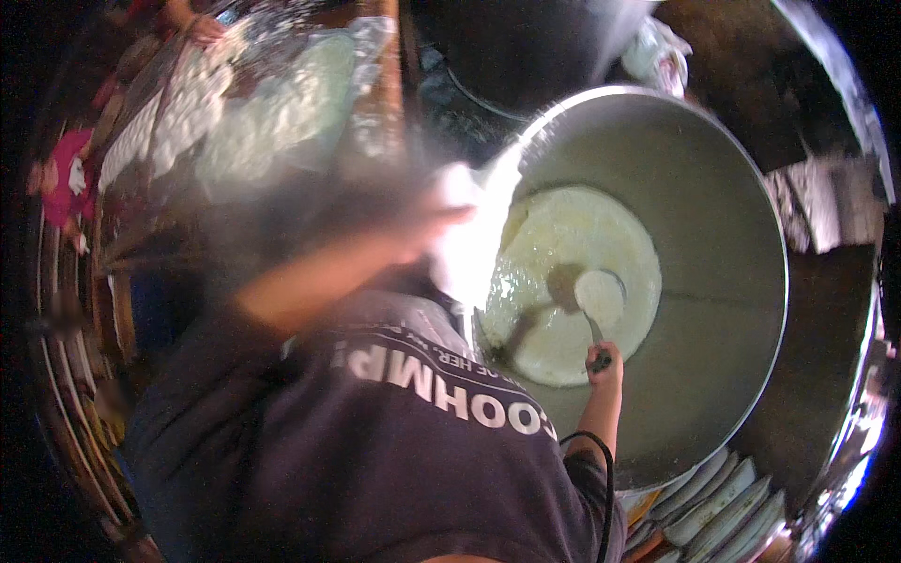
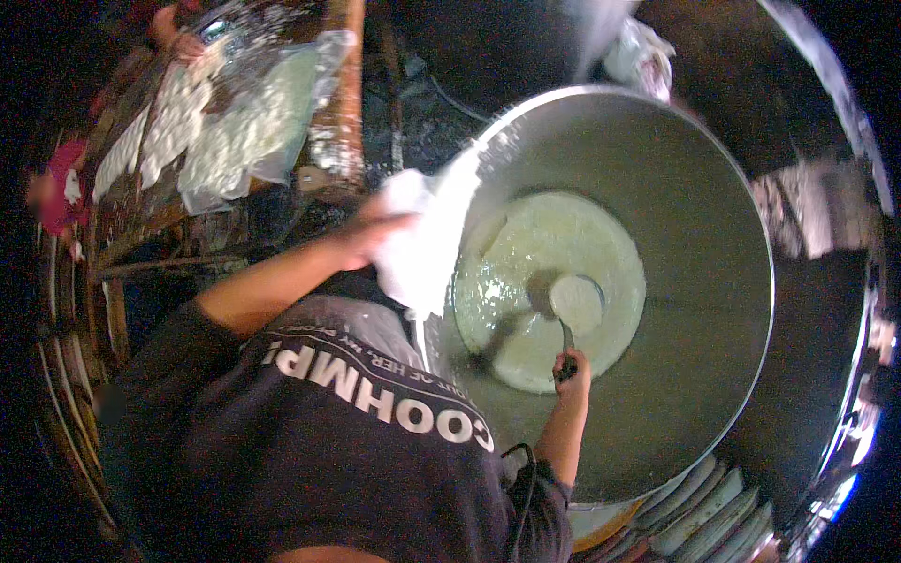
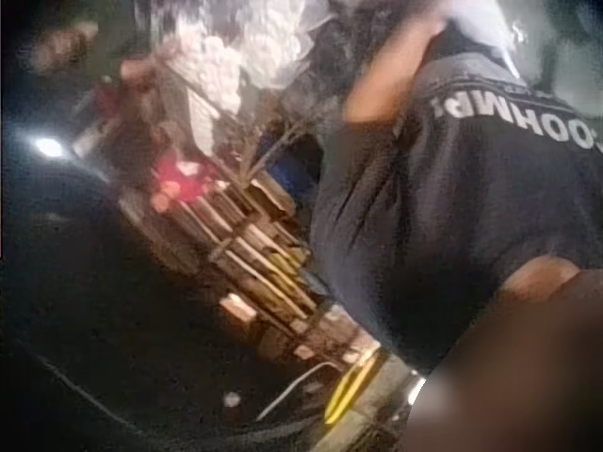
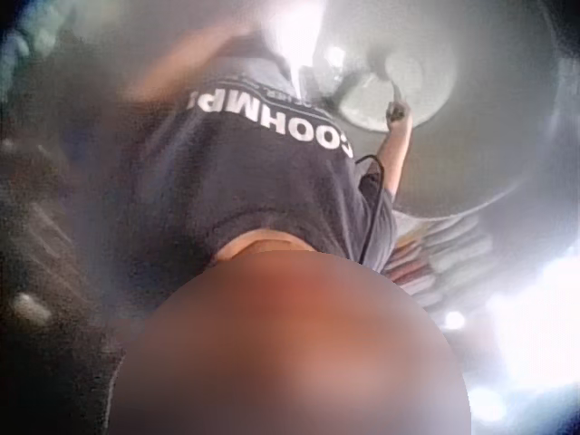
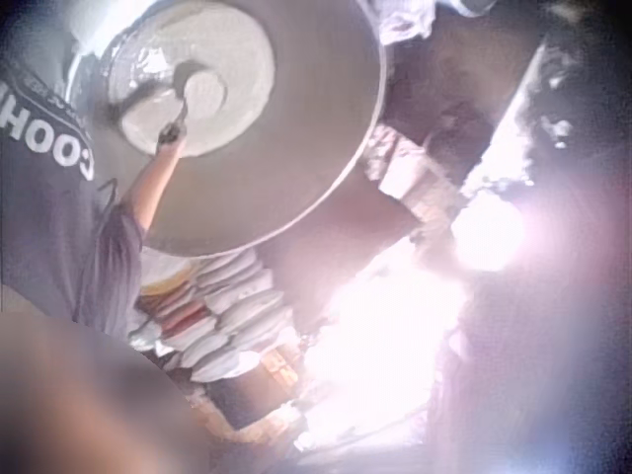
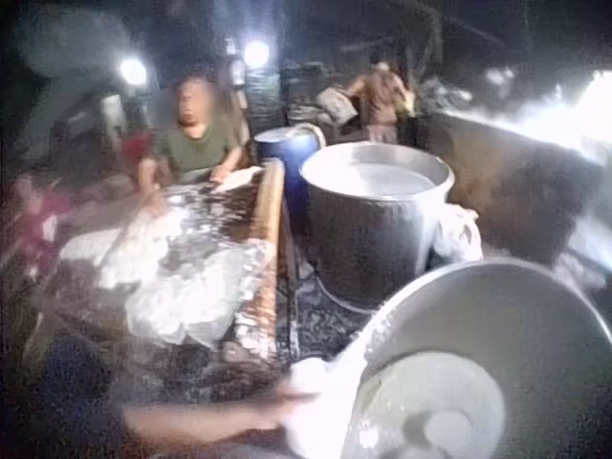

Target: The person prepares pieces of dough by shaping them on a wooden table and then placing them into a large metal vat of liquid, using a large ladle to stir and transfer the items.

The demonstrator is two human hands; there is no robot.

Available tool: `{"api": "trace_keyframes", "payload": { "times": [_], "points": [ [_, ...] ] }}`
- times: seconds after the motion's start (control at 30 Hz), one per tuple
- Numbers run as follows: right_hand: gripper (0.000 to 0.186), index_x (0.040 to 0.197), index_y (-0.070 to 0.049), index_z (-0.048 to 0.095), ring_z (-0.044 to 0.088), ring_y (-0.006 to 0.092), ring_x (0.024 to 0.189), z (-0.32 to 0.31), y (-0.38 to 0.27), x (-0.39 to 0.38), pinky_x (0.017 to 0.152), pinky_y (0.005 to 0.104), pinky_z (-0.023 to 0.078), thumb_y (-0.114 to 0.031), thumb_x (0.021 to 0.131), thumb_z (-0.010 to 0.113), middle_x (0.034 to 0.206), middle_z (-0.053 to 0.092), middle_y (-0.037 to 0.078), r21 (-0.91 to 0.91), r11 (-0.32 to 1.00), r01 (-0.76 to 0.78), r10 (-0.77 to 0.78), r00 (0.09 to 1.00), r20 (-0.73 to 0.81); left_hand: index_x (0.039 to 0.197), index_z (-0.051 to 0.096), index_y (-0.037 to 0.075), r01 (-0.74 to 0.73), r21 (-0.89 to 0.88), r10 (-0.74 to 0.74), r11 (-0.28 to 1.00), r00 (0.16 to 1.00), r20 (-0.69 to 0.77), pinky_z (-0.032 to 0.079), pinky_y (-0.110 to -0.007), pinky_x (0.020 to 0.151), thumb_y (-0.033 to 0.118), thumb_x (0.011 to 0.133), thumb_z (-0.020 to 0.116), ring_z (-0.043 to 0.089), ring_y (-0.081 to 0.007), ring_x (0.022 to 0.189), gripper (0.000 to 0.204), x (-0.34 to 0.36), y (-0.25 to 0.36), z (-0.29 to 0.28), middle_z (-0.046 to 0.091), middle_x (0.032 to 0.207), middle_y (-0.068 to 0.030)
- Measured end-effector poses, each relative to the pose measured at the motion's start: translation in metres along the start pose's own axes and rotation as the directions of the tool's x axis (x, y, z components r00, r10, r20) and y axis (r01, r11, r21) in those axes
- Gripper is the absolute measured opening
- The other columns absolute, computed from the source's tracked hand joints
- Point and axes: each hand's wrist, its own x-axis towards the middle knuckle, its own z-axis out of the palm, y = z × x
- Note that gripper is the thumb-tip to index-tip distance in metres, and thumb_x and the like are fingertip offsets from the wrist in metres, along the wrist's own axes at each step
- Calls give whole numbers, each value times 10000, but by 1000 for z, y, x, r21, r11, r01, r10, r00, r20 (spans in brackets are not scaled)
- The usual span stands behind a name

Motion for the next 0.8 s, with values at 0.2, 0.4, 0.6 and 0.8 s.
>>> {"api": "trace_keyframes", "payload": {
  "times": [0.2,0.4,0.6,0.8],
  "points": [
    [144,729,-28,488,457,153,447,10,-31,-89,354,226,362,-164,729,534,587,494,88,-314,898,307,-299,951,74,1313,52,93,-318,-76,323,945,872,369,468,-239,537,64,704,605,542,-194,799,823,28,103,72,438,1075,-169],
    [177,735,-34,497,462,130,412,104,-43,-220,341,222,390,-207,720,531,610,519,93,-359,808,466,-446,884,144,1107,374,71,-424,-353,539,834,761,360,487,-350,729,59,714,607,533,-203,875,457,-12,200,-41,500,990,-115],
    [396,969,65,437,454,129,379,240,-22,-319,281,225,373,-281,776,452,684,532,120,-206,889,408,-234,794,562,1128,439,49,-446,90,436,891,893,107,487,-344,730,147,702,602,572,-198,810,466,-9,208,-249,562,934,-87],
    [586,1150,152,250,459,139,376,377,12,-351,276,221,405,-289,794,397,798,510,160,-236,972,5,179,636,751,1205,362,126,-109,212,121,971,992,-44,477,-340,721,72,706,561,561,-179,844,540,31,188,-413,543,1016,-80]
  ]
}}
